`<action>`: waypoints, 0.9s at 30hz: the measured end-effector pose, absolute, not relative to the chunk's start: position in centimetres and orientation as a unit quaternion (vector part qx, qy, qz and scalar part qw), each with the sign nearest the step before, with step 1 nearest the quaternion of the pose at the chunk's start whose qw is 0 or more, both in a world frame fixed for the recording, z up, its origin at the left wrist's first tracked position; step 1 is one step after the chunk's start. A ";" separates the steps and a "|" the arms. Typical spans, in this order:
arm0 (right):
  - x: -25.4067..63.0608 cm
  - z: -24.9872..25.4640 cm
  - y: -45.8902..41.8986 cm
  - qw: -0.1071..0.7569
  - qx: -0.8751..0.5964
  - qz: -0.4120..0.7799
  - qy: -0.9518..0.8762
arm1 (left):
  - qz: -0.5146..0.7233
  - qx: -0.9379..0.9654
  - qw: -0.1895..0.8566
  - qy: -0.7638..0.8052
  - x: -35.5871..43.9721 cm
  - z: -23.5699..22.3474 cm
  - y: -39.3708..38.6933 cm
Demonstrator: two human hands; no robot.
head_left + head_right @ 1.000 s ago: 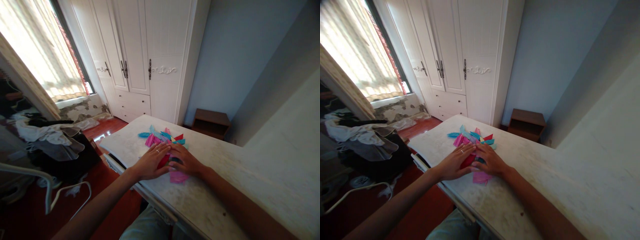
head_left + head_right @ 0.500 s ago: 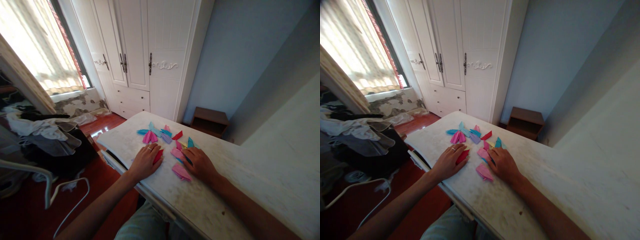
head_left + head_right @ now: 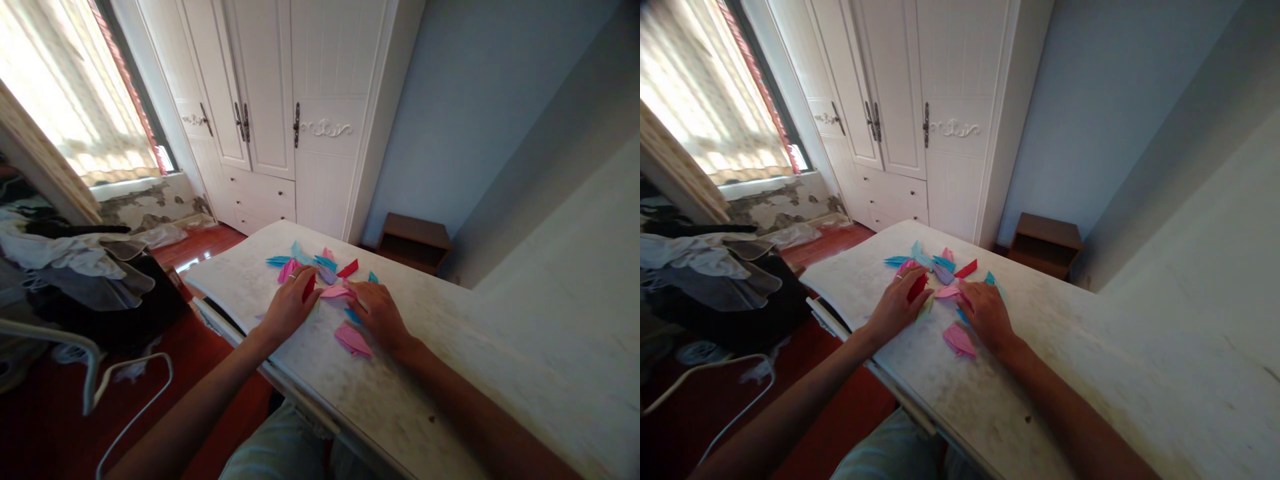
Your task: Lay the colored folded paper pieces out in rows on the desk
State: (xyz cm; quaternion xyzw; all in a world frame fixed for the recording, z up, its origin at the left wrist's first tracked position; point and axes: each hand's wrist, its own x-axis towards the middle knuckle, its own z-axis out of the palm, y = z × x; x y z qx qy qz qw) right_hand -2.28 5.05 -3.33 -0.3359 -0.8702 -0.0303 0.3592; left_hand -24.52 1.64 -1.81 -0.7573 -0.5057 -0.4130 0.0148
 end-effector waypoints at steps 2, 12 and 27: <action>-2.2 -3.4 5.1 0.354 -0.321 -0.015 -0.878 | -0.438 -0.742 0.000 -0.507 -24.1 -1.4 2.0; 0.1 -2.4 2.3 0.255 -0.177 0.063 -0.949 | -0.465 -0.704 -0.116 -0.525 -22.6 -0.6 4.1; 0.1 -2.5 4.5 0.368 -0.336 0.049 -0.865 | -0.232 -0.848 -0.005 -0.477 -27.6 -2.0 -2.0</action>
